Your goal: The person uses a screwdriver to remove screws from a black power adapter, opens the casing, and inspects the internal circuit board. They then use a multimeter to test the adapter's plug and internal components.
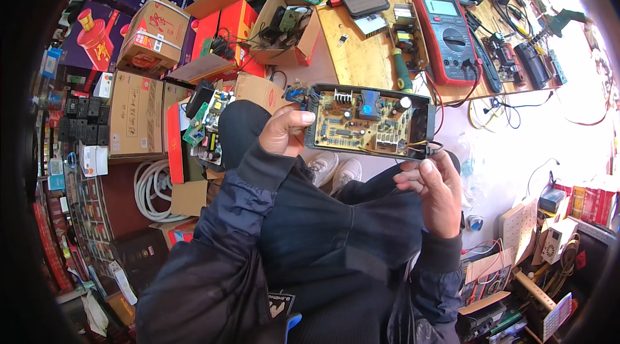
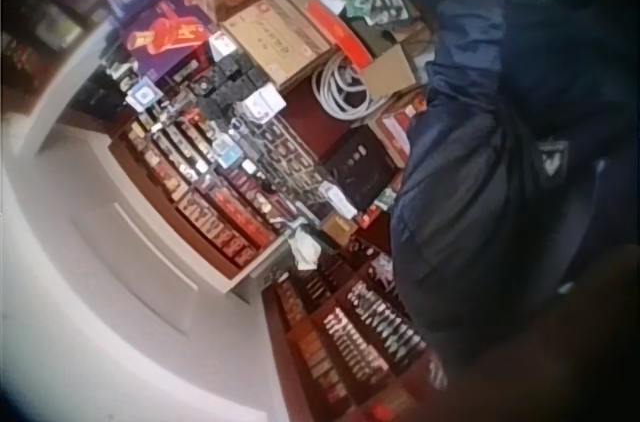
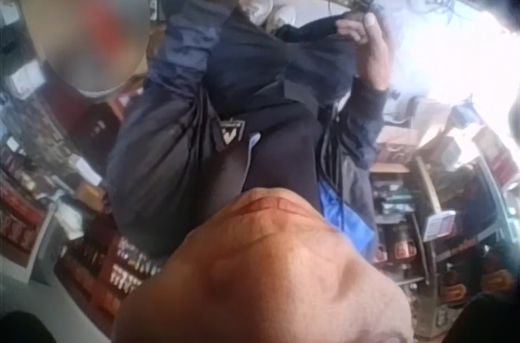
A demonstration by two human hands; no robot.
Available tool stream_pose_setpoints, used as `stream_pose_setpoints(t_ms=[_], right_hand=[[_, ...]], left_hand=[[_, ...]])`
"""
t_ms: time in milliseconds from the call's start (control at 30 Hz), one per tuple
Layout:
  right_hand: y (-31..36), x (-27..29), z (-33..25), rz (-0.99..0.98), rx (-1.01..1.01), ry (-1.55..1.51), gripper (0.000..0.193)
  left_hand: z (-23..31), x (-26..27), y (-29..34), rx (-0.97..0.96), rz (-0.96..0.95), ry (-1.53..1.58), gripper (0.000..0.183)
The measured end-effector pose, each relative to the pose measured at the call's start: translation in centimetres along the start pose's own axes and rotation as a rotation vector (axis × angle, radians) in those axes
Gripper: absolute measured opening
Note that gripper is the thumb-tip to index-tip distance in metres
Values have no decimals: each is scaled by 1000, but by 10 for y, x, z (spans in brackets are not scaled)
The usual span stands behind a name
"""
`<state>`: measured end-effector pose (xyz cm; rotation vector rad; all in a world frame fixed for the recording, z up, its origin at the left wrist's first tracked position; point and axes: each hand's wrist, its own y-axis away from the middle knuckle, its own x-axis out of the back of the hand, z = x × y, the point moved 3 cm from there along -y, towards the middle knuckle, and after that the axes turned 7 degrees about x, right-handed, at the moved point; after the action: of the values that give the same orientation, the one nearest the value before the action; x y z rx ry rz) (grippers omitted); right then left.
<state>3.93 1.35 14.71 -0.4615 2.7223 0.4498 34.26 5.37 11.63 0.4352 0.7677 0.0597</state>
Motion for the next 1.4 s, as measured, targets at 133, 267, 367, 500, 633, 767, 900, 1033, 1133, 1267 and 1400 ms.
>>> stream_pose_setpoints(t_ms=[133, 267, 367, 500, 633, 767, 900, 1033, 1133, 1267, 1400], right_hand=[[-1, -7, 7, 11, 7, -46, 34], [-4, -15, 13, 69, 5, -65, 32], [-9, -18, 14, 127, 67, -77, 30], [-14, -23, 16, 174, 105, -63, 28], [-21, -31, 21, 224, 146, -77, 29], [-28, -34, 25, 253, 194, -110, 26], [-29, -33, 25, 262, 211, -99, 24], [-28, -33, 26, 303, 178, -94, 26], [-28, -35, 26, 279, 175, -121, 29], [-23, -37, 32, 265, 125, -140, 33], [-15, -41, 40, 220, 61, -125, 36]], left_hand=[[2, 0, -7, -32, -10, 15, 50], [5, 1, -18, -65, -22, 38, 49], [4, 0, -28, -82, -67, 48, 46], [5, 1, -37, -124, -64, 35, 44], [13, 4, -47, -97, -62, 52, 45], [16, 1, -53, -155, -68, 36, 43], [12, -1, -50, -164, -69, 49, 43], [6, 7, -42, -103, -55, 61, 46], [8, 12, -51, -137, -33, 63, 51], [-2, 28, -54, -105, -14, 109, 54], [-10, 48, -50, -74, 65, 126, 47]])
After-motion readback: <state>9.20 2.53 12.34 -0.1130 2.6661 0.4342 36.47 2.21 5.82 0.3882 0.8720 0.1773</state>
